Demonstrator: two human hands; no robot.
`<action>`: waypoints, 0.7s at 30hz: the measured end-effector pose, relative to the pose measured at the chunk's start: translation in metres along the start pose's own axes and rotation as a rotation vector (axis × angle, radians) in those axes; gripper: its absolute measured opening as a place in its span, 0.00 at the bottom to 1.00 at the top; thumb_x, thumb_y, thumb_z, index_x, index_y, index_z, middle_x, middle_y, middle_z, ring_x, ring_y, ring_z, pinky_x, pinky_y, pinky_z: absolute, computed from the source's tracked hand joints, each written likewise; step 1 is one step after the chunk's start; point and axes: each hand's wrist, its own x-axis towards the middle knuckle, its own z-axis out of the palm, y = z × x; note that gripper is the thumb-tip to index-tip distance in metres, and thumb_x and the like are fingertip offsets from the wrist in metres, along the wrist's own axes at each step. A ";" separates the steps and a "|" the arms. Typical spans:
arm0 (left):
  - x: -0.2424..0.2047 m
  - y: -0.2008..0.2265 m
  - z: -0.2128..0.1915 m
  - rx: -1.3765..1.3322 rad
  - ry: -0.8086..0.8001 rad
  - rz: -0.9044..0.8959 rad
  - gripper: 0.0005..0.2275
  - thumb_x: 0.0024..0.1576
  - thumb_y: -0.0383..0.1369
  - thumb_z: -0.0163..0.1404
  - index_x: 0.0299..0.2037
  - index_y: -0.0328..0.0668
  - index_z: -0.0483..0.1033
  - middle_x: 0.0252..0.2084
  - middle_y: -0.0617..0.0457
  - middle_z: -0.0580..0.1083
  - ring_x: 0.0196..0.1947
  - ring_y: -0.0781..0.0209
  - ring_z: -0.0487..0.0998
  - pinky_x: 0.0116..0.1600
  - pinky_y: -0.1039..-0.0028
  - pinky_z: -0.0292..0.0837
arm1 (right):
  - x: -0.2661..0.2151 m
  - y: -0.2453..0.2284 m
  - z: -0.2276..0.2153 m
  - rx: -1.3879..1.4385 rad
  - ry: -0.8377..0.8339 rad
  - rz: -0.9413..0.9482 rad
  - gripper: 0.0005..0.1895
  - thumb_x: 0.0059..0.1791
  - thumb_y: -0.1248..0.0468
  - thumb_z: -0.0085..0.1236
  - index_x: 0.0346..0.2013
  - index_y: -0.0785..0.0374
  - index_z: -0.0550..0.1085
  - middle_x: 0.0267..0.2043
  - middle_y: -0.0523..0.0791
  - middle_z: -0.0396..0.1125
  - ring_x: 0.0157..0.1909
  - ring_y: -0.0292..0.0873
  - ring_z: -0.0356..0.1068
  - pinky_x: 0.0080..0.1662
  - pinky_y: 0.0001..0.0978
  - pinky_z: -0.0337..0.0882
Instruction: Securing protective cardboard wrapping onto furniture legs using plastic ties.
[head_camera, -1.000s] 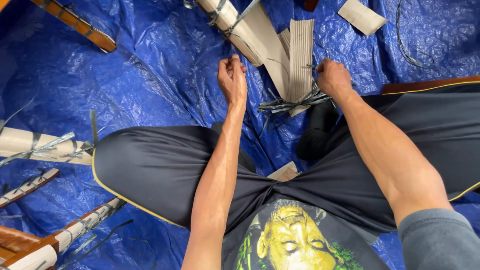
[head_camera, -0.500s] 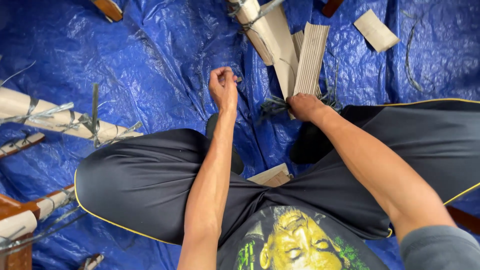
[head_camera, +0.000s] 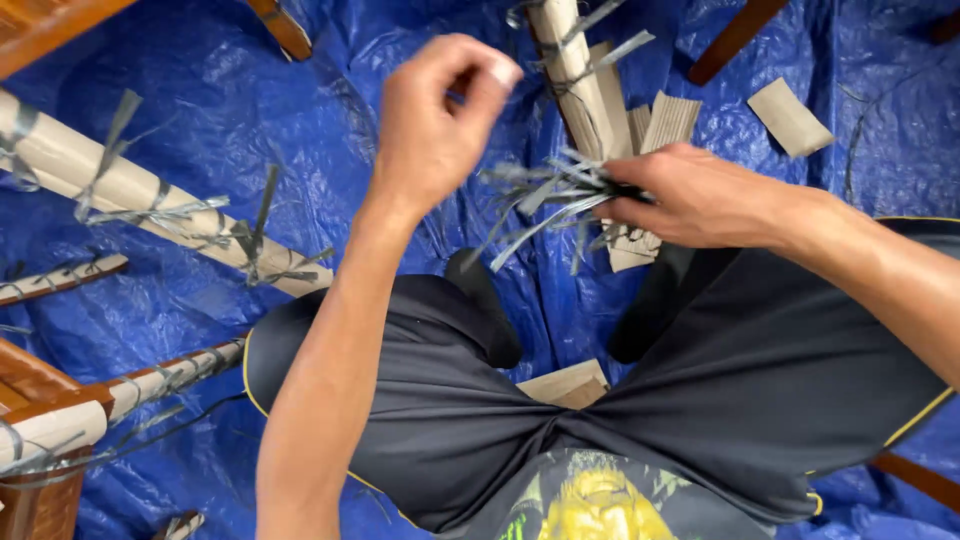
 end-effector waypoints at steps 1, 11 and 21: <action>-0.001 0.010 0.000 -0.009 -0.018 -0.001 0.05 0.68 0.29 0.54 0.43 0.35 0.80 0.35 0.56 0.76 0.34 0.71 0.74 0.40 0.77 0.72 | -0.006 0.000 0.003 0.011 0.004 0.017 0.15 0.52 0.54 0.54 0.42 0.65 0.75 0.26 0.59 0.72 0.35 0.64 0.72 0.39 0.55 0.68; 0.011 0.022 0.015 0.185 -0.415 0.006 0.13 0.60 0.37 0.60 0.50 0.38 0.80 0.39 0.52 0.79 0.36 0.65 0.82 0.41 0.72 0.78 | -0.015 0.019 0.006 0.250 0.234 0.185 0.16 0.51 0.54 0.56 0.41 0.66 0.76 0.22 0.55 0.71 0.24 0.56 0.71 0.28 0.49 0.66; 0.024 0.002 0.051 0.268 -0.468 -0.290 0.13 0.63 0.43 0.54 0.44 0.42 0.84 0.28 0.53 0.79 0.25 0.65 0.78 0.33 0.70 0.71 | -0.010 0.040 0.008 0.233 0.292 -0.015 0.13 0.50 0.60 0.57 0.43 0.67 0.75 0.31 0.55 0.72 0.34 0.61 0.73 0.34 0.50 0.68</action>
